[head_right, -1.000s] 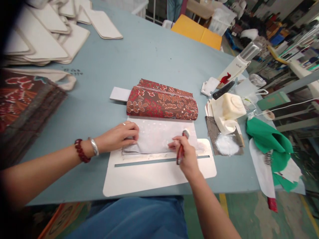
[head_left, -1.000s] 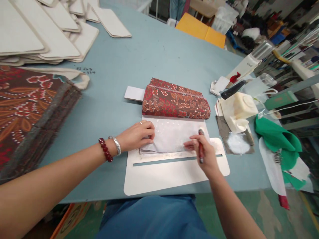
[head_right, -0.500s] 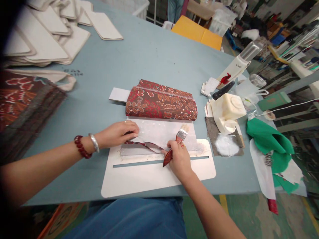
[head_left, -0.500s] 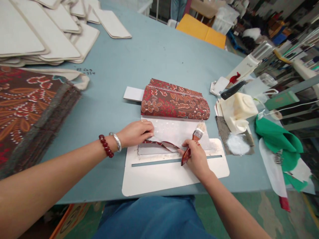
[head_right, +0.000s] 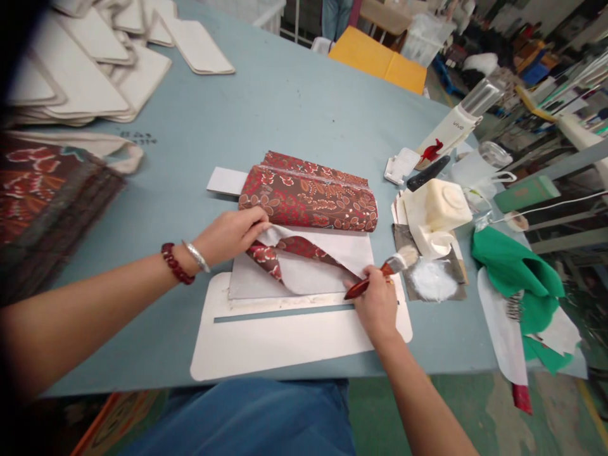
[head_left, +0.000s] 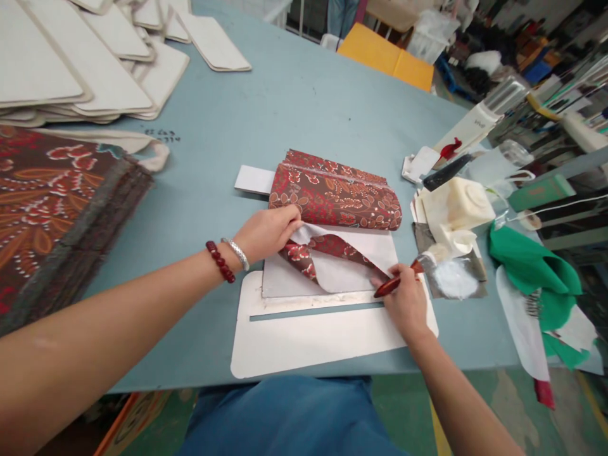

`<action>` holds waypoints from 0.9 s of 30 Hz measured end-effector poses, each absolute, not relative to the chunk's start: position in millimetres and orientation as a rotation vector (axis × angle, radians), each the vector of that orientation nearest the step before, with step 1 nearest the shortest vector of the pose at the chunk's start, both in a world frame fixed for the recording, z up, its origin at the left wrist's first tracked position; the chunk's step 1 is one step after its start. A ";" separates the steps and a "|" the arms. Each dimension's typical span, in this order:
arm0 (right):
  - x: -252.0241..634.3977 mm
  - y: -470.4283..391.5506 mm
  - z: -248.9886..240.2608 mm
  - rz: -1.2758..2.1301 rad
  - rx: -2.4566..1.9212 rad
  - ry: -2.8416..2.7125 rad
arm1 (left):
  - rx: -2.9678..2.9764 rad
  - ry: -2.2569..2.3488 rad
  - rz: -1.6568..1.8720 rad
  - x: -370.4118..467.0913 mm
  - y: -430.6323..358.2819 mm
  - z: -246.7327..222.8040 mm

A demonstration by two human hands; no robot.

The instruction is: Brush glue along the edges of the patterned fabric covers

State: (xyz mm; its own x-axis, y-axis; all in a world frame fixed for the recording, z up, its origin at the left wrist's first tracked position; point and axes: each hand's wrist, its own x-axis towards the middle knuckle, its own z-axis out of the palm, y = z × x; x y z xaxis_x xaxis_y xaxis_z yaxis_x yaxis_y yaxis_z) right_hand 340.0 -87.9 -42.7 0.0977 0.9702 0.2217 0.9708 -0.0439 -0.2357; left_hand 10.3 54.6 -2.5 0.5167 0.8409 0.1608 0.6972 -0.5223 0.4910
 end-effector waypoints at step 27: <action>168.4 -73.5 5.7 1.032 -1.203 -1.807 | 2.257 0.886 -0.043 -50.3 9.7 -21.7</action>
State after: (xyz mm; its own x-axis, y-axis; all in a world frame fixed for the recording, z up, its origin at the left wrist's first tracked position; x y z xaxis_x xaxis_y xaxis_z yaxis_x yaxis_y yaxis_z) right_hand 168.4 -73.5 5.7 -0.3038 0.9435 0.1323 0.3654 0.2436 -0.8984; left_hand -50.3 9.7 -21.7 0.7652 0.5848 -0.2691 0.6082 -0.5198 0.5999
